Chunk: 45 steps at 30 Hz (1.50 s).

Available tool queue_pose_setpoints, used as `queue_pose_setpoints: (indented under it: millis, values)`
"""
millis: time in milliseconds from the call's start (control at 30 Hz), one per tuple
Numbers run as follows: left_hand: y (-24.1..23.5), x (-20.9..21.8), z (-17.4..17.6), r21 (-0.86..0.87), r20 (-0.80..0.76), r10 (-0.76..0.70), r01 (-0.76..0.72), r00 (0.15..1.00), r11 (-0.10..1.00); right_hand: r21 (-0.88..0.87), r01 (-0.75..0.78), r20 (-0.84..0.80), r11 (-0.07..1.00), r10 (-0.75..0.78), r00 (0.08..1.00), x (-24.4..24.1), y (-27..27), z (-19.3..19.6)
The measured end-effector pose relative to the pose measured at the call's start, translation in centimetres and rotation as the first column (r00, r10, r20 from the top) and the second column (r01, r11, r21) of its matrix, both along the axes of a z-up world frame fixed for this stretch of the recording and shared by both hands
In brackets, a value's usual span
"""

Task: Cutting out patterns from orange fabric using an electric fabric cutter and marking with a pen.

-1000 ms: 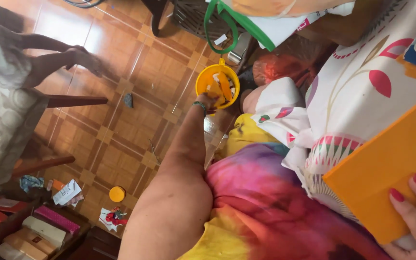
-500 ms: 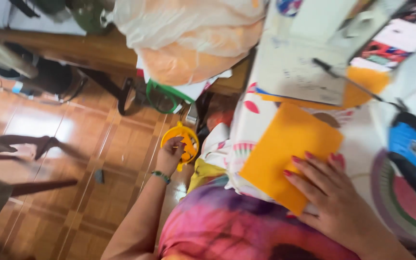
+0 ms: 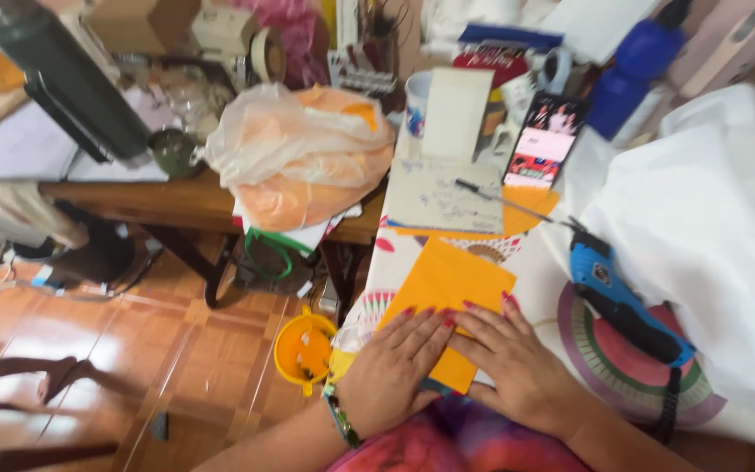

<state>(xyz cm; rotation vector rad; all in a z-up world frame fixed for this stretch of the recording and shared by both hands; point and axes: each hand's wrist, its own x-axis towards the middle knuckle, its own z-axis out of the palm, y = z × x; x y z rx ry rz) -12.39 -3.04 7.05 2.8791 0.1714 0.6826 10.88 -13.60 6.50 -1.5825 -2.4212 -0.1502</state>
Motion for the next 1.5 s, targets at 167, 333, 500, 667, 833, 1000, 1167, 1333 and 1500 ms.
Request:
queue_pose_setpoints:
  millis: [167,333,500,667,833,1000,1167,1333,1500]
  values:
    - [0.1,1.1,-0.8,-0.048,0.039,0.042,-0.04,0.998,0.998,-0.102,0.0,-0.08,0.995,-0.008,0.997,-0.2,0.1,0.9]
    - [-0.1,1.3,-1.2,-0.016,0.074,0.071,-0.071,0.995,0.997,-0.078,-0.011,-0.138,0.997,0.0,0.99,0.4,0.4,-0.1]
    - [-0.5,1.2,-1.0,-0.045,0.122,0.101,-0.096,0.987,0.994,-0.028,0.005,-0.173,1.0,-0.009,0.985,1.2,0.5,-2.6]
    - [-0.4,1.5,-2.5,-0.033,0.146,0.112,-0.108,0.983,0.994,-0.037,-0.043,-0.249,0.998,0.032,0.968,2.0,1.2,-3.3]
    - [-0.4,1.6,-2.9,-0.013,0.122,0.139,-0.138,0.983,0.99,-0.209,0.037,-0.252,0.977,-0.09,0.963,2.0,0.9,-3.4]
    - [-0.1,1.9,-3.6,-0.012,0.093,0.135,-0.134,0.987,0.991,-0.215,0.047,-0.272,0.976,-0.106,0.956,2.0,0.7,-3.1]
    - [0.6,2.0,-4.0,-0.027,0.171,0.112,-0.109,0.979,0.994,-0.182,0.053,-0.327,0.982,-0.111,0.939,1.3,0.7,-2.1]
    - [1.0,1.2,-1.0,-0.135,0.175,0.005,0.019,0.984,0.991,-0.134,0.034,-0.411,0.99,-0.087,0.907,1.8,0.9,-1.2]
    - [2.4,0.6,3.9,-0.305,0.157,-0.091,0.136,0.983,0.943,-0.146,0.118,-0.425,0.982,-0.17,0.889,4.6,2.5,-0.1]
